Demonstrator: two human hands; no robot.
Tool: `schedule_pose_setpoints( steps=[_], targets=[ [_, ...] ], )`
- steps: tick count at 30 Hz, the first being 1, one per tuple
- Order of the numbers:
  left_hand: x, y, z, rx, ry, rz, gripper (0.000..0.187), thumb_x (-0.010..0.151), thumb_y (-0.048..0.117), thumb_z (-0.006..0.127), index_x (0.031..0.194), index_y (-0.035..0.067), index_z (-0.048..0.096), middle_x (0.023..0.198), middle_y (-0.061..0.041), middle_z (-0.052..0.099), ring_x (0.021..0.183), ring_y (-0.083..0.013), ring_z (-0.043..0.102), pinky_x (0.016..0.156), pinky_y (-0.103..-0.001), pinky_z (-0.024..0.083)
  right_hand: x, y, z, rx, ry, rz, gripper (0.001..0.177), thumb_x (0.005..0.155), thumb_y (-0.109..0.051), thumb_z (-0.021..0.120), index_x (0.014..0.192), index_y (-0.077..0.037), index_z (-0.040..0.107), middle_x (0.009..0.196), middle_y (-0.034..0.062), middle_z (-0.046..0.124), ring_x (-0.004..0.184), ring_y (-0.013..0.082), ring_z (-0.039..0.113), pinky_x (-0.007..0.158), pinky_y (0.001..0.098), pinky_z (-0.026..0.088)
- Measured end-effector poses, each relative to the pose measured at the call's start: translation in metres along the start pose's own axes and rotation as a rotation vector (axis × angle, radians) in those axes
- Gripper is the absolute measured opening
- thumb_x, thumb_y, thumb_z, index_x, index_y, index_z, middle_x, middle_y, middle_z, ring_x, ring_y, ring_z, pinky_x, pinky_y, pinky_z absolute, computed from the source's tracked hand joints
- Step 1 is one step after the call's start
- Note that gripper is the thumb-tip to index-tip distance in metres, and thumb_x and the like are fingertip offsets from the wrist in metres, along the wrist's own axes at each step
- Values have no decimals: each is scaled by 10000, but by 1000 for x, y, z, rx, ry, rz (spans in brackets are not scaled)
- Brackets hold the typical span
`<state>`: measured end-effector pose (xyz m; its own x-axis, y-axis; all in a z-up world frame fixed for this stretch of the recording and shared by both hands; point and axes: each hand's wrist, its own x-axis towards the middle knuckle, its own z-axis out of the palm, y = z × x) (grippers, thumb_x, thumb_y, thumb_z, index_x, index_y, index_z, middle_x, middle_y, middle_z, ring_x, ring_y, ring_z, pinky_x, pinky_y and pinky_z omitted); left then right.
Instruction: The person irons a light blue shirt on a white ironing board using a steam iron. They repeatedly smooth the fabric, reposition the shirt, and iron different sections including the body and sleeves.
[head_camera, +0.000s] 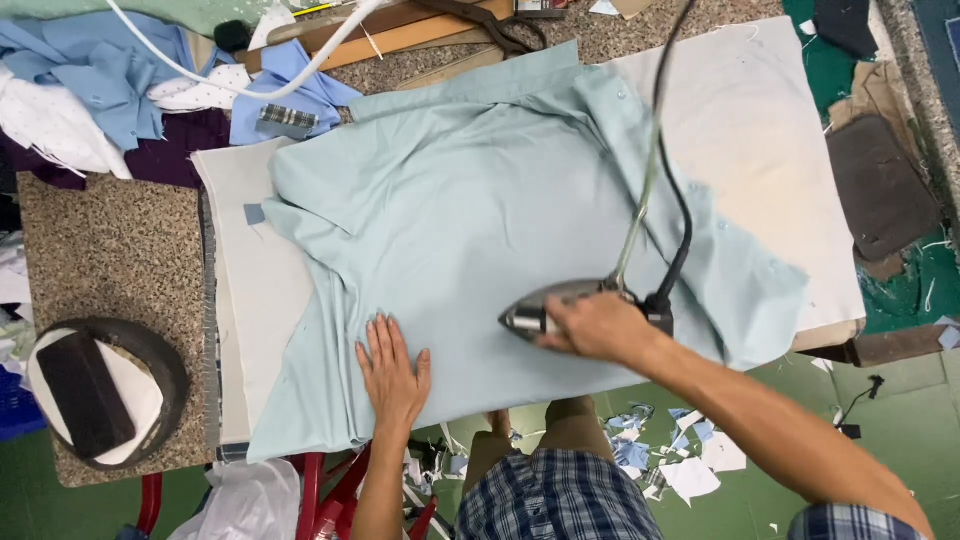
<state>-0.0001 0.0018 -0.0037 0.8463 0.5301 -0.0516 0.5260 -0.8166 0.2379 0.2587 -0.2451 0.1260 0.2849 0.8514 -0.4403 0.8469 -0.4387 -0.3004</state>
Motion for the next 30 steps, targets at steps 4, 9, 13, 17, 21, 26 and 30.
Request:
schedule_pose_setpoints(
  steps=[4,9,13,17,21,26,30],
  targets=[
    [-1,-3,-2,12,-4,16,755,1045,535,327,1613,51,216,1709,-167,137,1573,-324,113,1256,-562,-1,-64,-17,54,-110,17,-170,522,975,-593,559,1169,-110,586,793,212,725,671,389,754,617,490,605],
    [-1,0,-11,-30,16,55,759,1051,514,206,1613,11,123,1699,-174,119,1579,-309,86,1270,-514,-6,-90,18,32,183,-386,254,441,1093,-598,320,1182,-179,426,640,-59,544,471,118,506,412,264,520],
    [-2,19,-21,-145,-2,4,786,1038,506,233,1605,-7,53,1693,-216,16,1576,-340,-18,1258,-520,-79,-108,77,-66,318,-263,598,401,1058,-552,354,1194,-198,487,718,-14,692,538,162,652,457,292,590],
    [10,61,-19,-144,-33,-19,793,1024,527,199,1604,23,0,1695,-184,-42,1573,-324,-73,1251,-508,-93,-90,180,-116,404,136,811,567,1051,-551,426,1275,-34,482,837,265,649,739,434,604,581,467,502],
    [35,126,-17,-40,-175,39,806,1022,596,88,1597,52,-65,1692,-147,-122,1557,-303,-122,1253,-497,-102,-21,341,-81,330,469,747,745,1042,-653,428,1195,75,462,1015,486,620,912,713,551,738,708,405],
    [57,185,-4,-100,-52,253,761,1065,522,282,1596,-6,150,1684,-200,123,1565,-342,82,1254,-552,16,18,380,-86,325,455,737,725,1039,-630,477,1288,48,543,1130,406,650,1050,643,557,834,646,429],
    [58,187,2,-139,11,261,742,1075,506,301,1604,7,153,1689,-193,143,1569,-350,119,1262,-556,54,-24,353,-77,93,418,614,689,951,-570,529,1335,-1,471,1241,383,602,1168,607,544,960,650,418]
  ],
)
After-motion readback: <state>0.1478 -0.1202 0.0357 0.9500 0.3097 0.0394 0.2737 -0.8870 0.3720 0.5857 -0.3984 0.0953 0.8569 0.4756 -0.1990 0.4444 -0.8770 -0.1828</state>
